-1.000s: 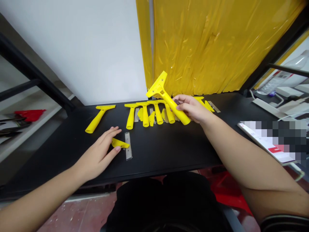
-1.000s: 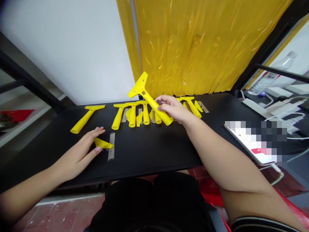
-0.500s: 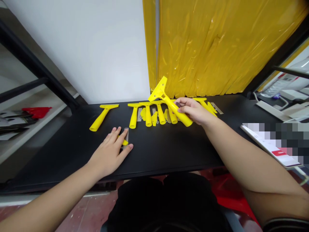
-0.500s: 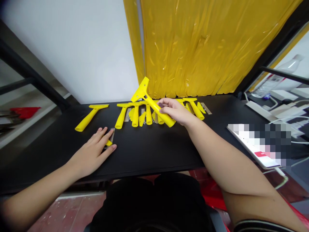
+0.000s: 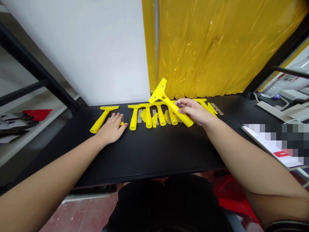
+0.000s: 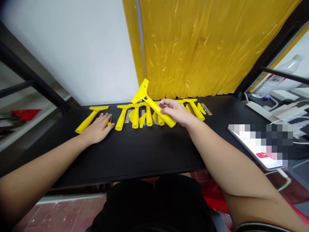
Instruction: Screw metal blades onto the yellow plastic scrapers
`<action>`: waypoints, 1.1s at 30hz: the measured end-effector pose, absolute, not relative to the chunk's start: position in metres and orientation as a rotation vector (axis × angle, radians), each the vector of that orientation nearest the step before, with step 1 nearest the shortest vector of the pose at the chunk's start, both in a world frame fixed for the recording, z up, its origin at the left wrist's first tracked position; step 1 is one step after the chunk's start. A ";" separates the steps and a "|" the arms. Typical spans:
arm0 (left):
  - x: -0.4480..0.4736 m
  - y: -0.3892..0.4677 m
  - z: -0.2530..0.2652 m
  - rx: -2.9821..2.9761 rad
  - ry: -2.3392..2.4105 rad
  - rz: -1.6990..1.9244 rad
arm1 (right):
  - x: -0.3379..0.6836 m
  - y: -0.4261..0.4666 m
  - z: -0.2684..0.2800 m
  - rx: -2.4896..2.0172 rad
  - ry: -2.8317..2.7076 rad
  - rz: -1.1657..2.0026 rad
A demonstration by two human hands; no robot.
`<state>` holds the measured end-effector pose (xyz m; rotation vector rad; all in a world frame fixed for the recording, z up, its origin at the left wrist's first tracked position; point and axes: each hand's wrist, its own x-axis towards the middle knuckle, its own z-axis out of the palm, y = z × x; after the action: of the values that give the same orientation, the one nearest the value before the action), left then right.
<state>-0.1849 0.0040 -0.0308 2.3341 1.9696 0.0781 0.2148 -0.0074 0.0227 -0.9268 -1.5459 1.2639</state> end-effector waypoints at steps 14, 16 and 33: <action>-0.187 0.067 -0.025 2.408 1.629 0.257 | 0.216 -0.009 0.027 -0.931 -1.537 1.237; -0.187 0.062 -0.023 2.396 1.629 0.352 | 0.217 -0.008 0.027 -0.933 -1.539 1.228; -0.176 0.034 -0.007 2.427 2.026 0.117 | 0.222 -0.006 0.028 -0.967 -1.592 1.107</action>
<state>-0.1764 0.0343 -0.0069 2.4267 2.0256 0.1170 0.2219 -0.0057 0.0285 -0.9666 -1.5917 1.1071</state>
